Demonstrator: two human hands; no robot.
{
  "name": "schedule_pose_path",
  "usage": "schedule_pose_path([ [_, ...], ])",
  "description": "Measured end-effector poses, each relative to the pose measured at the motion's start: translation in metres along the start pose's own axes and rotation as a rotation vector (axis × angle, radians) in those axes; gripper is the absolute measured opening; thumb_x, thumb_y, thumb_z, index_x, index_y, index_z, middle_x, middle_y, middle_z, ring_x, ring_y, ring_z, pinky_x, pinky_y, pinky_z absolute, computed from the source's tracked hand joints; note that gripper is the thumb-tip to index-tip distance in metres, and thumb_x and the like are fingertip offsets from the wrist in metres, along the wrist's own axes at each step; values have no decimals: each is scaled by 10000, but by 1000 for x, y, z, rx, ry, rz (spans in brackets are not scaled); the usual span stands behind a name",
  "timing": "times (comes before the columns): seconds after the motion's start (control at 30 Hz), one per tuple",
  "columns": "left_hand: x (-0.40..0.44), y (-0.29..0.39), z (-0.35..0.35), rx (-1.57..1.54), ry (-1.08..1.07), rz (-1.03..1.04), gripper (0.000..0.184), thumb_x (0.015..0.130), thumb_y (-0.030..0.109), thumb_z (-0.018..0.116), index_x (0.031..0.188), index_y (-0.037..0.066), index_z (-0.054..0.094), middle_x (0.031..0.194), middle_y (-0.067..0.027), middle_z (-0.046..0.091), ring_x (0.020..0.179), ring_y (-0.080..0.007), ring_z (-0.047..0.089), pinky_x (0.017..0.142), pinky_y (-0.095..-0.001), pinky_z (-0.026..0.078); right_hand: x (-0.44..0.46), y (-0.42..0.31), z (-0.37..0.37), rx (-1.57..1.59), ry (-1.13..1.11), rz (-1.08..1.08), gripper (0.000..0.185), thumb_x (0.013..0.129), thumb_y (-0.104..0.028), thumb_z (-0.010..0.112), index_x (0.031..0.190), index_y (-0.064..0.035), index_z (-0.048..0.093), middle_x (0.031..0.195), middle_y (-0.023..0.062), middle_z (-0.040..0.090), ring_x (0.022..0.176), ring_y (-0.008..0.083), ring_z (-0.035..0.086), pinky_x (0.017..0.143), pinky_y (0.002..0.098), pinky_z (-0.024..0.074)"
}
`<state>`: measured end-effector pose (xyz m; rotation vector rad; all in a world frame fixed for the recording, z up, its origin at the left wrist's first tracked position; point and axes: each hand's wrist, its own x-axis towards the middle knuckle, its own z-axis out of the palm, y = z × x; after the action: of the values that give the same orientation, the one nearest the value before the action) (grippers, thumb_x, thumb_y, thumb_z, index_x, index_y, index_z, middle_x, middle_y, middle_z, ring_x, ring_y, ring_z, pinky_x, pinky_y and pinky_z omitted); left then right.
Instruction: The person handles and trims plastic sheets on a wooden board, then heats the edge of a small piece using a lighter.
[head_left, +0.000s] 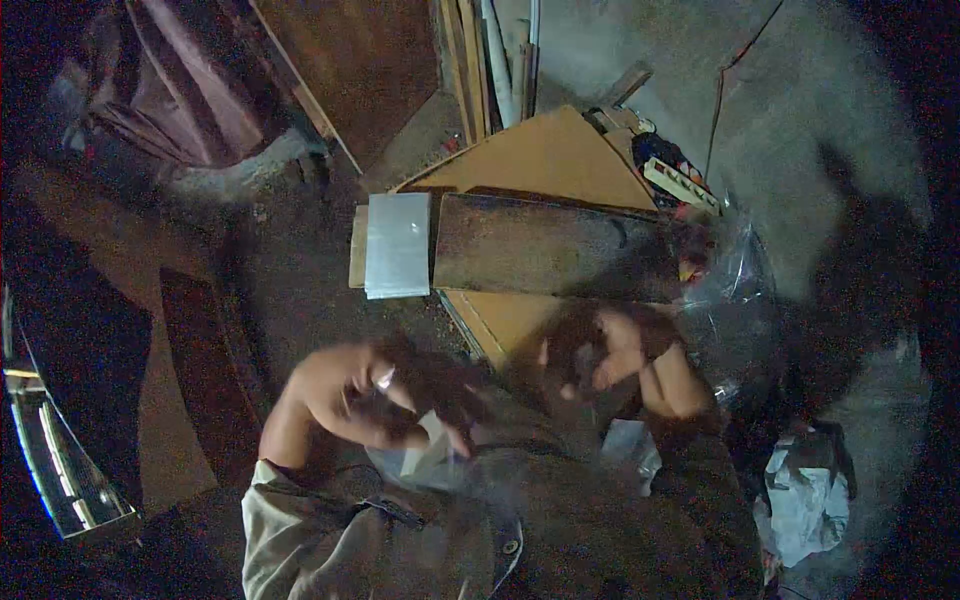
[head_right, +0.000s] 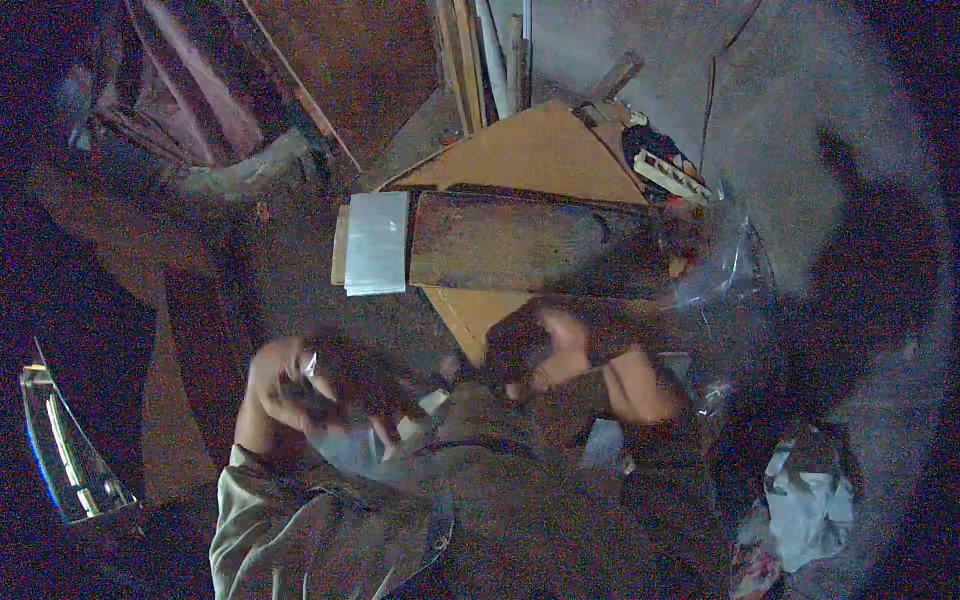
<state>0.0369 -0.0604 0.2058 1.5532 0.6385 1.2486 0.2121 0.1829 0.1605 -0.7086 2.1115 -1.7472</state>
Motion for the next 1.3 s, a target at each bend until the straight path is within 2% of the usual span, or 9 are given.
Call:
schedule_pose_path([
  [0.13, -36, -5, -52, 256, 268, -508, 205, 783, 102, 630, 970, 27, 668, 980, -145, 664, 935, -271, 626, 831, -336, 469, -27, 5, -10, 397, 224, 455, 99, 797, -95, 671, 846, -28, 616, 760, 46, 628, 673, 110, 601, 555, 269, 477],
  [0.17, -43, -21, -60, 239, 633, -543, 217, 765, 95, 640, 966, 17, 666, 985, -143, 663, 928, -264, 628, 827, -323, 470, -28, 12, -10, 317, 350, 464, 102, 830, -135, 646, 861, -46, 607, 726, 26, 608, 609, 69, 572, 466, 207, 436],
  [0.2, -51, -41, -67, 216, 1000, -568, 230, 747, 89, 651, 961, 7, 664, 991, -141, 662, 921, -257, 629, 823, -310, 471, -25, 16, -13, 319, 346, 467, 102, 830, -135, 646, 861, -46, 607, 726, 26, 608, 609, 69, 572, 466, 207, 436],
  [0.37, -59, -89, -104, 1154, 1328, -349, 355, 772, 102, 671, 1094, -11, 575, 1038, -161, 629, 975, -281, 607, 874, -359, 445, -1, 93, -15, 128, 919, 543, 160, 868, -212, 609, 882, -56, 579, 685, -6, 556, 539, 43, 484, 417, 197, 354],
  [0.47, -47, -112, -93, 1462, 1241, -173, 381, 776, 115, 668, 1124, 15, 552, 1106, -162, 589, 1132, -331, 514, 955, -409, 370, 17, 113, -23, 182, 1033, 634, 181, 866, -210, 620, 909, -41, 572, 728, 5, 566, 626, 80, 544, 509, 229, 408],
  [0.67, -26, -175, -34, 1467, 808, -783, 525, 817, 324, 610, 1298, 186, 450, 1398, -80, 356, 1351, -315, 214, 994, -565, 207, 29, 214, -36, 2, 1414, 512, 177, 884, -223, 598, 901, -49, 570, 649, 2, 554, 454, 50, 384, 401, 237, 295],
  [0.87, -28, -221, -13, 1330, 551, -929, 583, 829, 409, 563, 1361, 240, 393, 1480, -37, 239, 1392, -282, 127, 1012, -653, 117, 9, 217, -44, -625, 1403, 683, 450, 850, -222, 631, 1231, -74, 444, 1060, 152, 585, 895, 261, 593, 681, 356, 482],
  [0.97, -30, -229, -31, 1437, 493, -939, 689, 810, 422, 575, 1414, 344, 254, 1491, -29, 203, 1391, -296, 116, 990, -706, 135, 17, 165, -31, -758, 1185, 724, 533, 803, -174, 645, 1280, -82, 427, 1326, 168, 418, 1234, 366, 373, 1036, 432, 296],
  [1.3, -21, -232, -62, 1566, 626, -898, 696, 801, 330, 596, 1416, 277, 276, 1482, -86, 224, 1393, -300, 106, 1018, -667, 105, 26, 194, 6, -1120, 929, 876, 612, 859, -424, 549, 1371, -135, 379, 1452, 195, 228, 1347, 395, 170, 1072, 580, 83],
])
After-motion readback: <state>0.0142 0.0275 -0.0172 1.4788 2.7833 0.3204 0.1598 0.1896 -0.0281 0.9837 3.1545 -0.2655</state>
